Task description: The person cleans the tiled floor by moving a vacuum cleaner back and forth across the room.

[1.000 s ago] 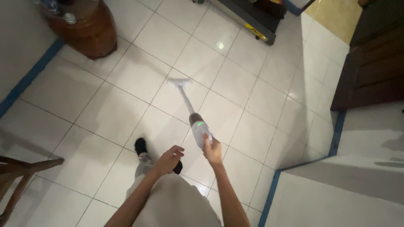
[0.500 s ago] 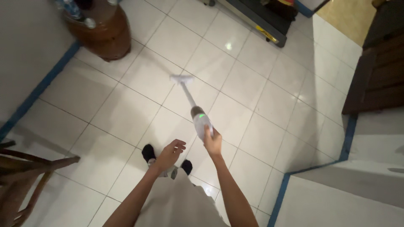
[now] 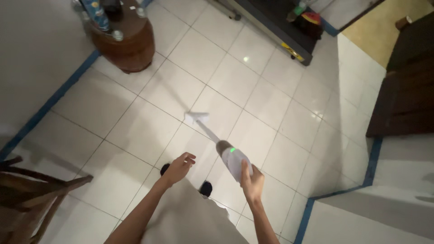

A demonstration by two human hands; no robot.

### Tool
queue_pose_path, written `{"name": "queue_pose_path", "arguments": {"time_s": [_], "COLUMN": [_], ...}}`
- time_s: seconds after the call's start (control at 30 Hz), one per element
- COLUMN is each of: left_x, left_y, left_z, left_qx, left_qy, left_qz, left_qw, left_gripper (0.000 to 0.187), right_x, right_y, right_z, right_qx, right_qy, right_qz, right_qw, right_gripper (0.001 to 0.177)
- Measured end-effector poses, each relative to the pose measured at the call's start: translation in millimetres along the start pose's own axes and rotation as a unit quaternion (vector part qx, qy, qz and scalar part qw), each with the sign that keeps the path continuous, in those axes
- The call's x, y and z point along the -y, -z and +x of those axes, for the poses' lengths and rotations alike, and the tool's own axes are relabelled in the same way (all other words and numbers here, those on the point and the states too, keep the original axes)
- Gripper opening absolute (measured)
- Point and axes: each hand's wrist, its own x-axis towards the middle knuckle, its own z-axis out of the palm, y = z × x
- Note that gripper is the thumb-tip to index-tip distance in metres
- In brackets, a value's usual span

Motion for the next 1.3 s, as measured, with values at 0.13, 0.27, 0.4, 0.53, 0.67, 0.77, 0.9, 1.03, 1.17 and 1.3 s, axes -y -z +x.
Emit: {"name": "queue_pose_path", "arguments": {"time_s": [0.13,0.27,0.4,0.53,0.67,0.77,0.9,1.03,1.17,1.3], "left_x": [-8.2,-16.1,-14.7,-3.3,-1.9,-13.1,-36.1,-29.6,-25.5,-34.7], "left_y": [22.3,33.1,43.2,58.3,64.1,62.3,58.8,55.9,62.8,64.0], "left_z": [4.7,2.8,-5.7,-15.9,-19.9,-21.8,-18.5,-9.7,-0.4,12.9], "left_qx": [-0.001,-0.007,-0.023,-0.05,-0.061,-0.079,-0.054,-0.118,-0.144,-0.167], "left_qy": [-0.007,-0.01,0.013,0.005,0.024,-0.012,0.103,-0.009,0.026,0.05], "left_qz": [0.021,0.052,0.02,0.02,0.007,0.015,-0.041,-0.003,-0.014,-0.028], "left_qw": [1.0,0.999,0.999,0.999,0.998,0.997,0.992,0.993,0.989,0.984], "left_gripper": [0.031,0.03,0.031,0.032,0.033,0.032,0.034,0.033,0.032,0.034], "right_x": [-5.8,-14.4,-5.3,23.2,37.6,20.4,2.8,2.7,38.9,87.5], "right_y": [-86.8,-153.2,-140.6,-70.6,-60.5,-99.3,-175.1,-187.6,-119.2,-69.4], "right_z": [60.4,105.0,88.5,41.9,20.0,44.8,113.6,142.7,140.6,117.6], "right_qx": [0.033,0.084,0.08,0.08,0.032,0.064,0.106,0.192,0.194,0.131], "right_qy": [0.039,-0.012,-0.034,0.003,0.035,0.098,0.041,0.032,0.012,0.021], "right_qz": [0.096,0.149,0.067,0.015,-0.024,0.038,0.086,0.113,0.075,-0.032], "right_qw": [0.994,0.985,0.994,0.997,0.999,0.992,0.99,0.974,0.978,0.991], "right_gripper": [0.054,0.05,0.053,0.051,0.058,0.058,0.055,0.052,0.052,0.052]}}
